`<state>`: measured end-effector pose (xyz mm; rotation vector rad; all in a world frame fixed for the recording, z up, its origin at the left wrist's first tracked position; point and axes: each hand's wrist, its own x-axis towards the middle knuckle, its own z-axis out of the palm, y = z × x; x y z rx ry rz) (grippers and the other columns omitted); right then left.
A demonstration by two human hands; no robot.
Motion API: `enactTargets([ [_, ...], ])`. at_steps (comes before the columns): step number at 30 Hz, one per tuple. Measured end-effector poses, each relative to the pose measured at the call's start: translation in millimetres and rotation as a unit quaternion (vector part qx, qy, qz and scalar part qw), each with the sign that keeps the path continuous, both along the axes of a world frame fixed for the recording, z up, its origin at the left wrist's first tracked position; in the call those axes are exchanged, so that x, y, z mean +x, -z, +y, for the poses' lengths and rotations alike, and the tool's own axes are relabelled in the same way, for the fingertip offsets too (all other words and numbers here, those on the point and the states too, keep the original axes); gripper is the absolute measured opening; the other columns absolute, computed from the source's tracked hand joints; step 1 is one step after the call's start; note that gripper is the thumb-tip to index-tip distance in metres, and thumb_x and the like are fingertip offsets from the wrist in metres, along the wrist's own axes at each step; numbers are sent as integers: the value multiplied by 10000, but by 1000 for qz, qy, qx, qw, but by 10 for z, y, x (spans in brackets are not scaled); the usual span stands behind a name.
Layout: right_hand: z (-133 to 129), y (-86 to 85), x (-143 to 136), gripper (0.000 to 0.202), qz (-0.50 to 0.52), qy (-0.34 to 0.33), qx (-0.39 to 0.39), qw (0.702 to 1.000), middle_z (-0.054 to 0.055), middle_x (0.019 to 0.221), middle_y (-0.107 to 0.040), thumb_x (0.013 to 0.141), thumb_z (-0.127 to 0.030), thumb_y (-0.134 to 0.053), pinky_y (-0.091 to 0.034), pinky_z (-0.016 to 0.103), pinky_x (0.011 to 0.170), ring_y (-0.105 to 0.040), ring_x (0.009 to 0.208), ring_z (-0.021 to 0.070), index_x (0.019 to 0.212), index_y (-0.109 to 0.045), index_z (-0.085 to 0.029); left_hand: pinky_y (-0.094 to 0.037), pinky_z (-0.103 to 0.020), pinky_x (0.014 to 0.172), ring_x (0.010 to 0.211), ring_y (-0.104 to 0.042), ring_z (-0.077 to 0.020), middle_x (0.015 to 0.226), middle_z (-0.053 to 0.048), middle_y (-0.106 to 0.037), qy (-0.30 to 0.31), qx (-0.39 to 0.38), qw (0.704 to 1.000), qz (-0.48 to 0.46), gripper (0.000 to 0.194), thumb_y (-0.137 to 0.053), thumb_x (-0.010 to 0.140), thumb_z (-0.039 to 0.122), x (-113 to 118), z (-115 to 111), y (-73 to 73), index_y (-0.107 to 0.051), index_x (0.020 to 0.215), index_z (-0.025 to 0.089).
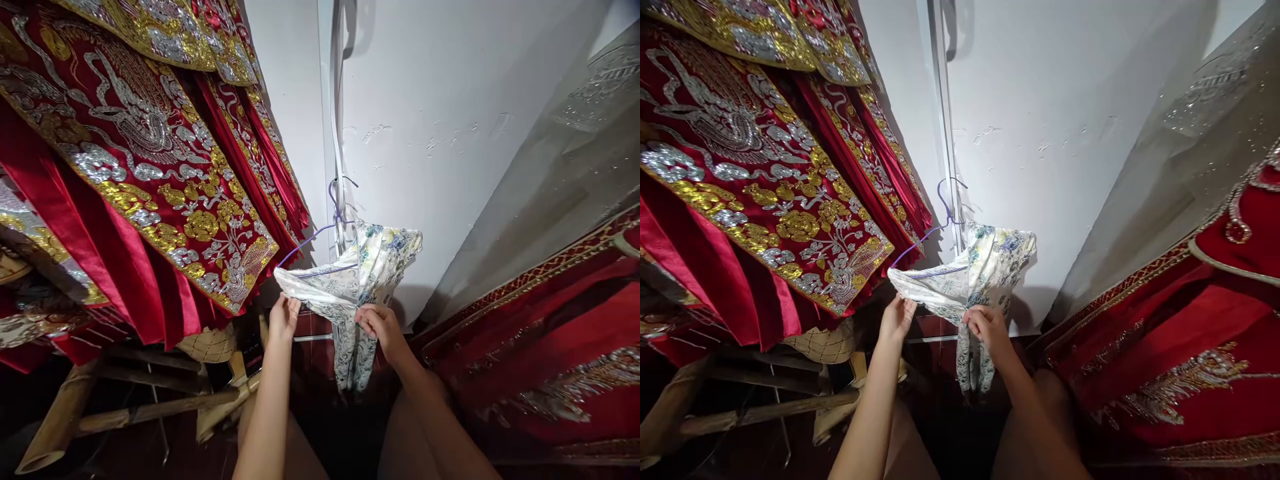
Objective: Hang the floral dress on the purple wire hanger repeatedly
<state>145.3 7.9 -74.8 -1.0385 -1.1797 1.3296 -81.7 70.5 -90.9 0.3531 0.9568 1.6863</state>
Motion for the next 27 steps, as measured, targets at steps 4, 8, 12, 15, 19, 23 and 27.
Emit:
enactTargets([
  [4,-134,135,180,307,56,43,-20,997,-42,454,-378,820,-421,-618,-159,288,477,-258,447,96,625,-624,-184,-508,-287,789,802,-650,-176,776,-44,-683,26,-3,985,168,54,-663,769,186,86,-123,146,-629,789,150],
  [8,-256,220,299,327,105,48,-50,992,-49,462,-375,811,-419,-657,-182,269,469,-251,455,84,601,-601,-176,-466,-291,771,818,-611,-221,724,-43,-675,103,9,930,353,72,-706,648,149,43,-233,119,-643,684,158],
  [12,-315,322,383,310,109,59,-72,990,-49,459,-378,774,-396,-658,-185,251,455,-267,456,81,577,-574,-173,-432,-261,719,699,-537,-154,686,-3,-590,166,59,882,438,214,-658,790,345,159,-363,0,-606,693,161],
  [15,-312,460,475,293,51,40,-79,995,-46,464,-391,763,-389,-608,-191,244,454,-282,453,85,567,-570,-175,-421,-232,704,684,-504,-118,722,8,-550,194,100,932,289,313,-666,829,456,352,-473,-162,-590,777,157],
  [19,-277,626,555,288,-127,-20,-101,987,-16,465,-465,711,-389,-533,-245,245,460,-345,438,100,528,-583,-172,-409,-211,696,710,-502,-108,779,-3,-554,236,145,946,168,307,-696,843,448,602,-659,-410,-591,844,159],
  [23,-263,549,483,264,-221,-6,-37,975,14,583,-576,754,-386,-592,-407,278,580,-509,594,166,598,-610,-174,-400,-221,725,757,-495,-122,806,-12,-547,274,181,915,232,244,-633,911,399,829,-909,-605,-608,870,160],
  [27,-285,360,341,308,-96,-54,10,994,67,866,-685,831,-485,-612,-487,352,806,-598,876,249,869,-684,-187,-408,-245,792,837,-525,-153,868,-37,-577,328,234,862,308,206,-624,923,354,1029,-1143,-752,-636,868,155],
])
